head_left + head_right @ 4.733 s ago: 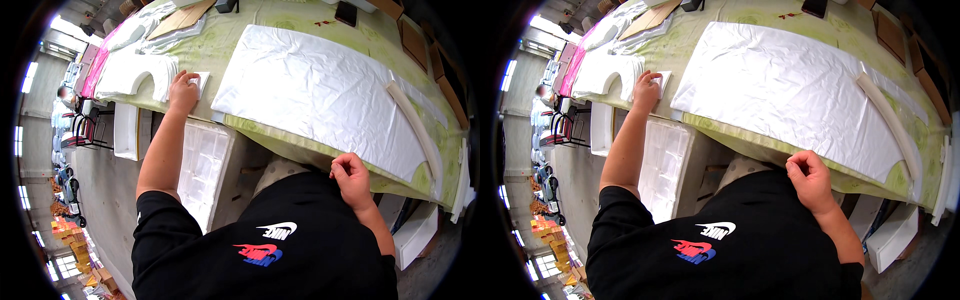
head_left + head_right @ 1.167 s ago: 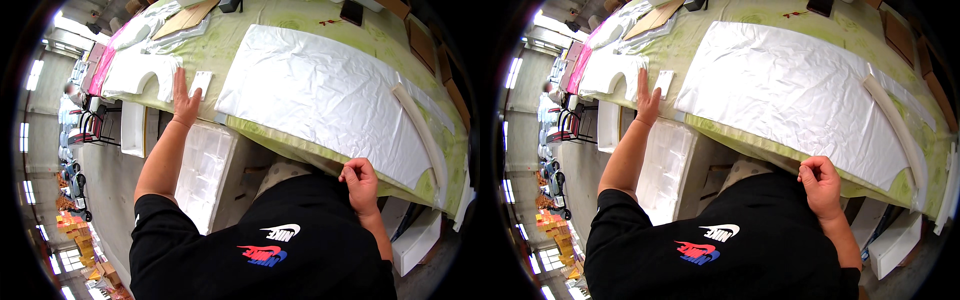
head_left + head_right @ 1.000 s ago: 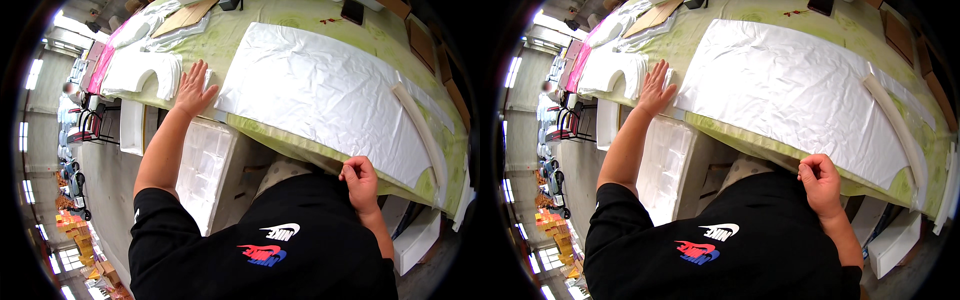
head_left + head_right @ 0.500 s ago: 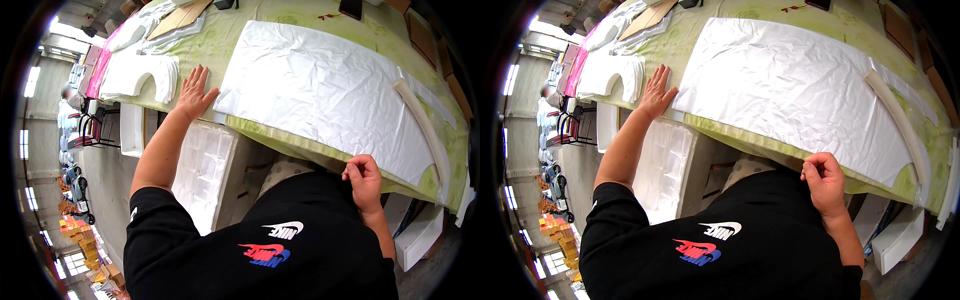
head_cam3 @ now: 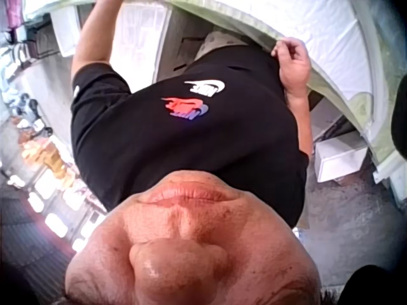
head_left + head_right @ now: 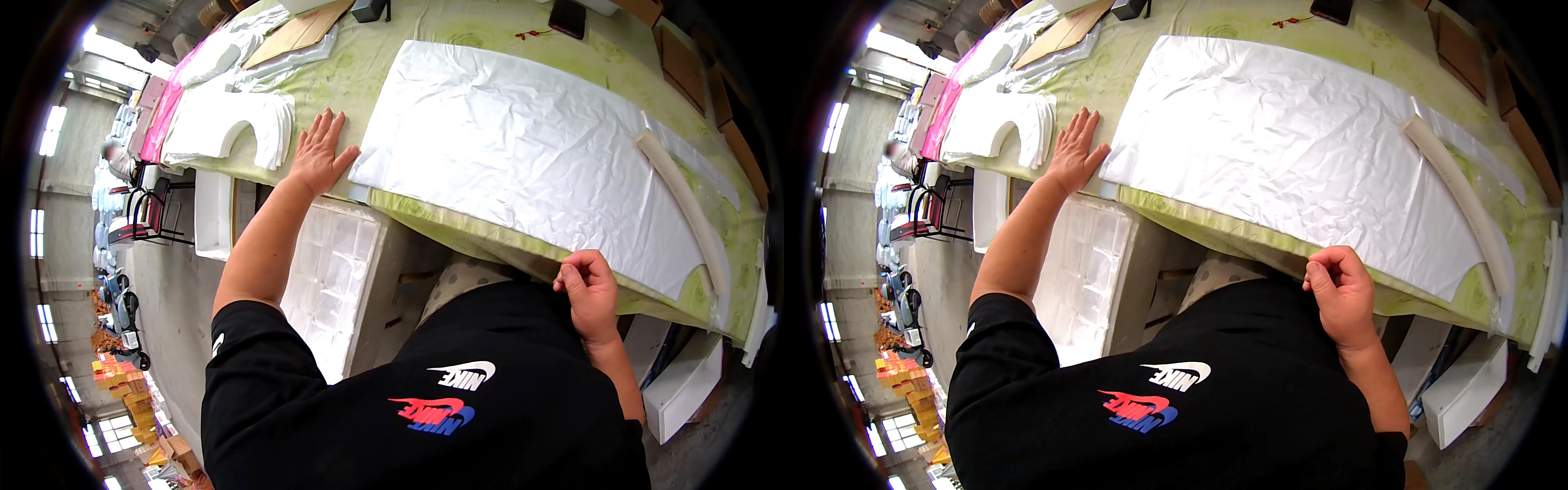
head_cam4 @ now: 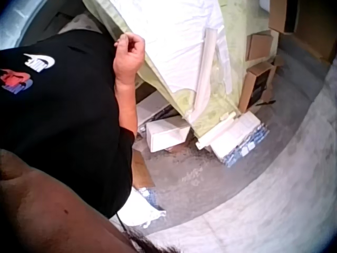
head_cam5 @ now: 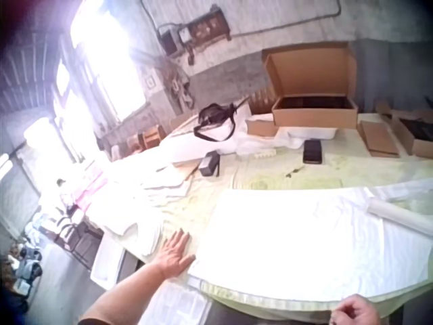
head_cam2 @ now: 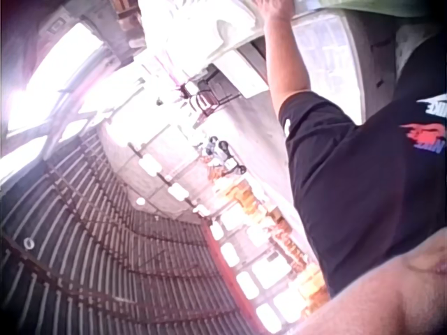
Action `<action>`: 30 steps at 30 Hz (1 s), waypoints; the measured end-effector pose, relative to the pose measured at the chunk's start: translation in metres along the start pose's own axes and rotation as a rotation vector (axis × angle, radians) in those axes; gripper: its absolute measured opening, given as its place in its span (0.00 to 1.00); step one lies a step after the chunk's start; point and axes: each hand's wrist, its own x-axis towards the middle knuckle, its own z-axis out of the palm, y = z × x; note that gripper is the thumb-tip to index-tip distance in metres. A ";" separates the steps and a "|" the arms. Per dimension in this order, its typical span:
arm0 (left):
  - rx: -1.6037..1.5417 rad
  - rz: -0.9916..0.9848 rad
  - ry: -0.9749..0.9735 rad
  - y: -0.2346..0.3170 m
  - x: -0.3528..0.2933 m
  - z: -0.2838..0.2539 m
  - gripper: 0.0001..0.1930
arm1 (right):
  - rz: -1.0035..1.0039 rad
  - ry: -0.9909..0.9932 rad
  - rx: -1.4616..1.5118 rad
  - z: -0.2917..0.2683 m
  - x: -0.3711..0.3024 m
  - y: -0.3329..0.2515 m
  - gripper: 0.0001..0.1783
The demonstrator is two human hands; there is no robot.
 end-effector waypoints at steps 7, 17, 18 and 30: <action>-0.104 -0.001 0.097 0.000 -0.002 0.004 0.52 | -0.018 -0.007 -0.002 -0.003 0.000 0.004 0.03; -0.011 0.003 0.015 0.001 -0.001 0.000 0.51 | -0.025 -0.019 0.013 -0.004 -0.001 0.005 0.04; -0.011 0.003 0.019 0.001 -0.001 0.000 0.50 | -0.024 -0.021 0.018 -0.004 0.000 0.005 0.04; -0.782 -0.059 0.624 -0.016 -0.011 0.018 0.33 | -0.085 -0.056 0.051 -0.010 0.001 0.014 0.04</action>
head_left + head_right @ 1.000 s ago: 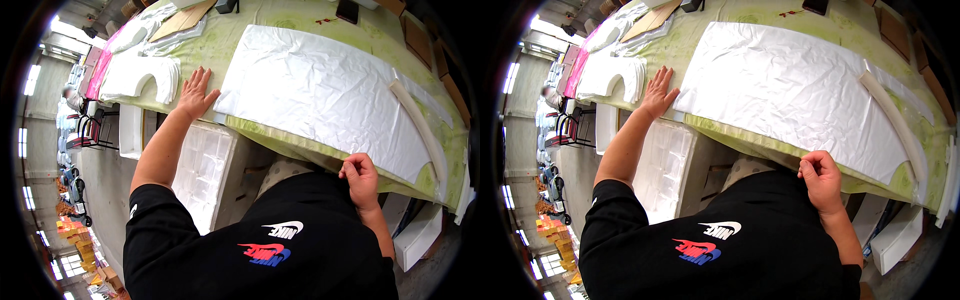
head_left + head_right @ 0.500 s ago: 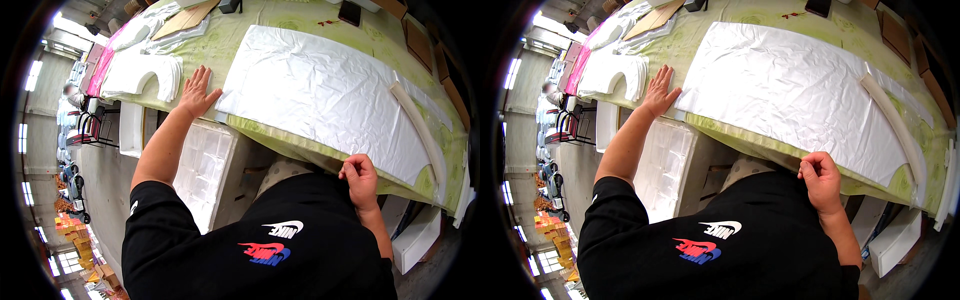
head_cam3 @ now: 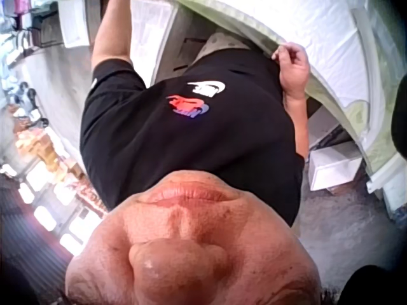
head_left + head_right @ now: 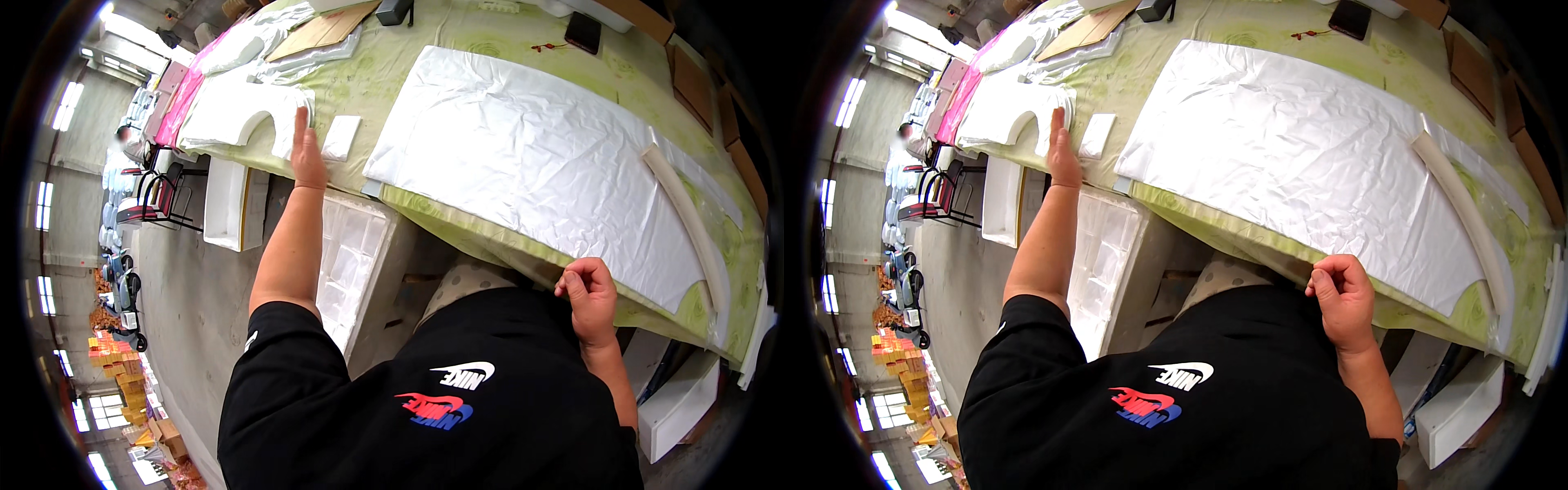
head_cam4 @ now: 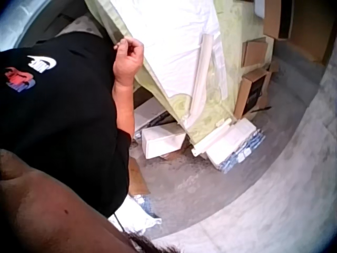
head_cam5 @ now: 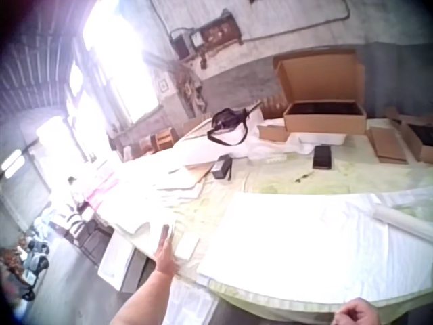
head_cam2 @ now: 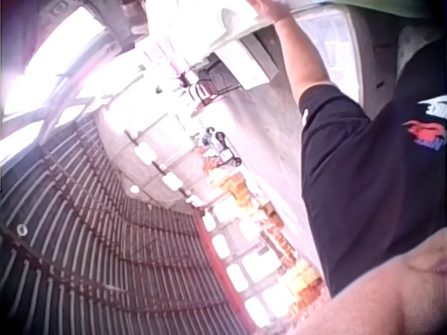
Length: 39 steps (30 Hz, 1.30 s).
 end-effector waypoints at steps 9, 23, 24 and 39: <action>0.763 0.024 -0.555 0.026 0.006 0.009 0.47 | -0.037 -0.015 -0.002 -0.002 -0.002 0.004 0.04; 0.485 0.256 -0.100 0.003 0.009 -0.003 0.37 | -0.012 -0.059 0.039 -0.005 0.000 0.002 0.04; 0.549 0.282 -0.165 0.014 0.012 -0.003 0.38 | -0.010 -0.061 0.034 -0.005 0.000 0.001 0.04; 0.770 0.245 -0.613 -0.047 0.024 -0.005 0.38 | -0.337 0.163 -0.273 -0.021 -0.008 -0.040 0.06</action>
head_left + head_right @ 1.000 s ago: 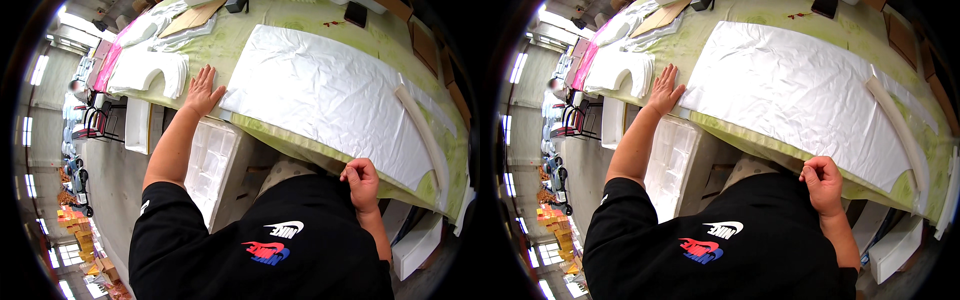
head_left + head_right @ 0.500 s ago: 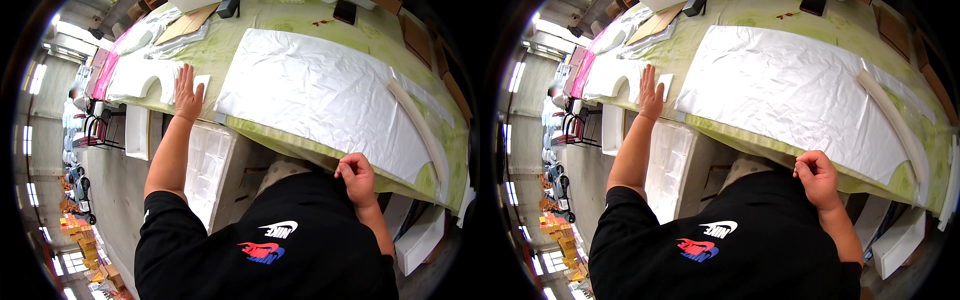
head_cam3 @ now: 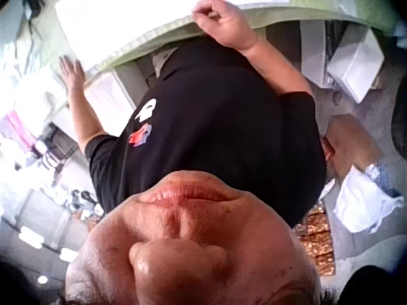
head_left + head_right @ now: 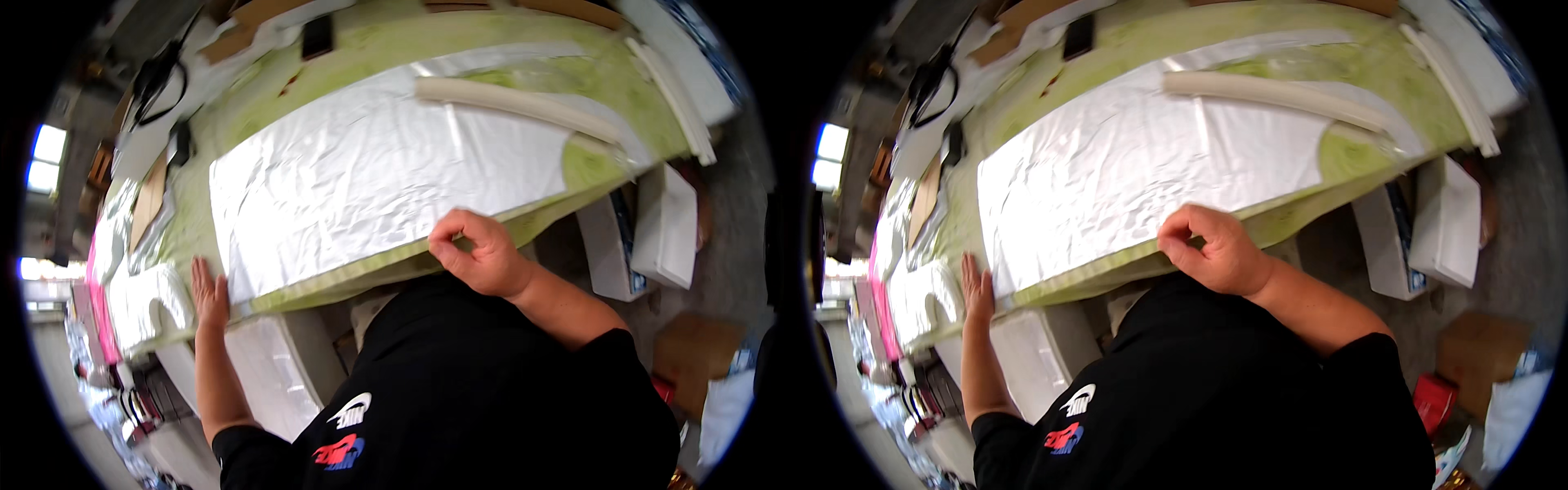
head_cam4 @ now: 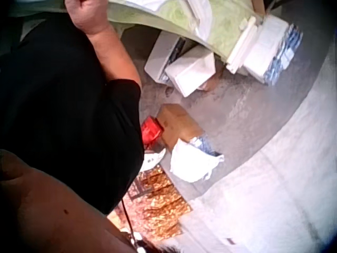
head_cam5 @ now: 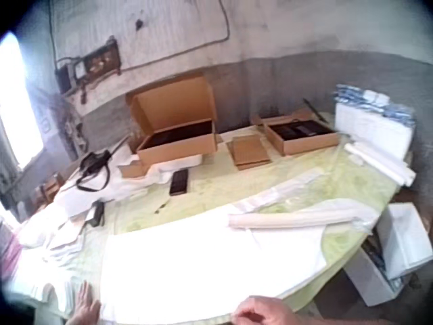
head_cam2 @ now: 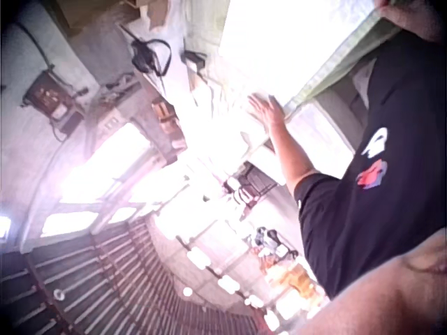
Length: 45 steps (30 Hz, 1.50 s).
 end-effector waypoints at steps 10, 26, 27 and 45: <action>-0.628 0.139 0.421 0.127 0.035 -0.048 0.39 | -0.053 0.205 -1.410 -0.233 0.034 0.021 0.28; -0.429 0.401 0.010 0.344 0.029 -0.052 0.35 | 0.356 0.038 -0.714 -0.198 -0.026 -0.014 0.38; -0.439 0.390 0.006 0.347 0.028 -0.051 0.35 | 0.366 0.098 -0.630 -0.189 -0.036 -0.014 0.37; -0.347 0.345 0.000 0.355 0.035 -0.066 0.32 | 0.304 0.102 -0.586 -0.019 -0.029 -0.024 0.31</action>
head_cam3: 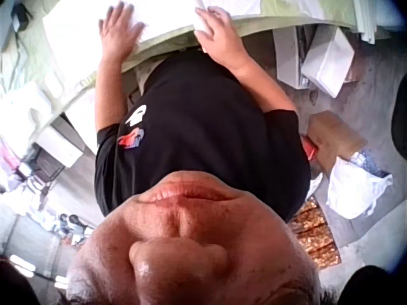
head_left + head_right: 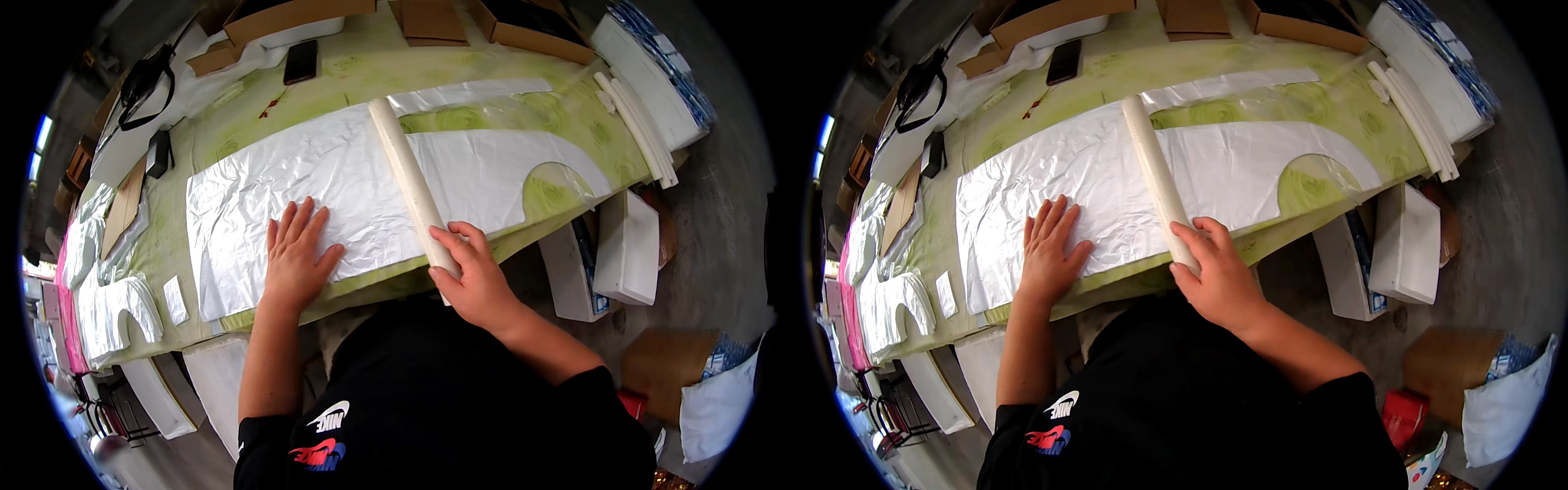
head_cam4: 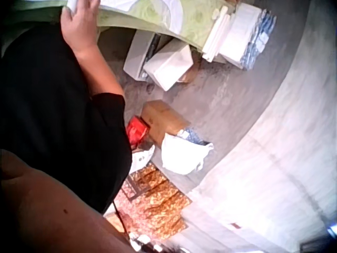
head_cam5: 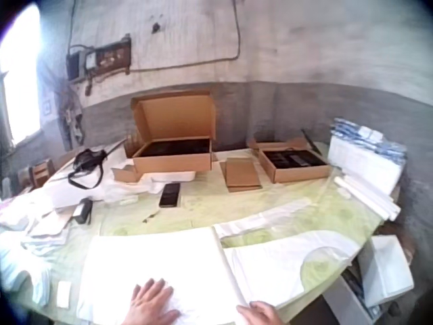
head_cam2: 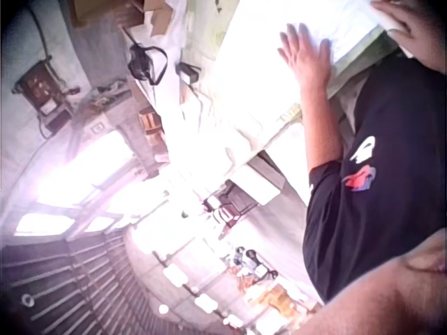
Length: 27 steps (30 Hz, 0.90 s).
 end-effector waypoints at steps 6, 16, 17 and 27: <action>-0.036 0.057 0.118 -0.014 -0.003 0.008 0.33 | -0.023 0.017 0.030 -0.002 0.006 0.008 0.33; -0.480 0.381 0.243 0.088 0.043 -0.013 0.28 | -0.057 0.135 0.195 -0.029 -0.008 0.040 0.17; -0.502 0.417 0.162 0.107 0.053 -0.014 0.27 | -0.037 0.118 0.231 -0.031 -0.011 0.036 0.16; -0.141 0.386 -0.536 0.207 0.135 0.053 0.22 | 0.023 0.183 0.338 -0.032 -0.047 0.061 0.11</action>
